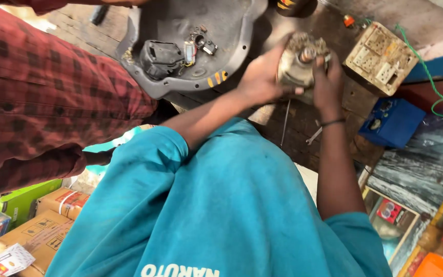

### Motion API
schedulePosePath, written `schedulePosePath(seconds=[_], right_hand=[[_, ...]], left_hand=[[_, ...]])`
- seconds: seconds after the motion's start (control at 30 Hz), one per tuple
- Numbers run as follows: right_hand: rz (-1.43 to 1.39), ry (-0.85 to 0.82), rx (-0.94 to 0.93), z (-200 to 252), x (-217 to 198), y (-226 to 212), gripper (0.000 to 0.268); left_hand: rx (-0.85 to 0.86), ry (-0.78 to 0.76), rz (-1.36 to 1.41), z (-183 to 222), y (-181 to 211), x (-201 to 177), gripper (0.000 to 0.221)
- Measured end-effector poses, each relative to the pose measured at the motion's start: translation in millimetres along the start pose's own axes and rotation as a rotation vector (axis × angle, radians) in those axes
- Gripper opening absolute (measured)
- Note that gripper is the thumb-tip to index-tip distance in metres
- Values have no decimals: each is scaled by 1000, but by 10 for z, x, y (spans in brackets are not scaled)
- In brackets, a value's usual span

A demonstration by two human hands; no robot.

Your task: Repairing or disassembling a vehicle alternator on a workbench.

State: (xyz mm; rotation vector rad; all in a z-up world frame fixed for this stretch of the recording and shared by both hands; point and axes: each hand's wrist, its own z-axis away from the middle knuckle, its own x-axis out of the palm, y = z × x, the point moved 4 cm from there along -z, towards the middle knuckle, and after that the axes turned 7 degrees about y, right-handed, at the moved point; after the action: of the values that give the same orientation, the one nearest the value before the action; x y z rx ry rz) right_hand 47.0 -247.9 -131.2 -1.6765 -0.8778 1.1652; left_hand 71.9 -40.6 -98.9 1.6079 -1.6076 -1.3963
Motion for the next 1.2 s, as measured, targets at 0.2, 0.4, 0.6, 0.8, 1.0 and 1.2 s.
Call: schedulePosePath(seconds=[0.2,0.4,0.6,0.8,1.0,1.2], right_hand=[[233,-56,38,-294,-29,-136,48],[145,-95,148,-533,-91,192,46],[121,-115,263,-651,-118,254,49],[37,-104,330,-595,-132,250,52],[171,-115,302,-570,-54,-213,63],[299,-133,358,-600,-128,-15,57]], left_hand=[[-285,-95,-107,-292,-48,33,128],[-210,-76,-181,-443,-233,91,124],[-211,-135,-181,-590,-207,92,119],[-262,-148,-165,-578,-208,82,123],[-216,-134,-164,-535,-189,49,120],[-224,-116,-142,-533,-125,1,116]])
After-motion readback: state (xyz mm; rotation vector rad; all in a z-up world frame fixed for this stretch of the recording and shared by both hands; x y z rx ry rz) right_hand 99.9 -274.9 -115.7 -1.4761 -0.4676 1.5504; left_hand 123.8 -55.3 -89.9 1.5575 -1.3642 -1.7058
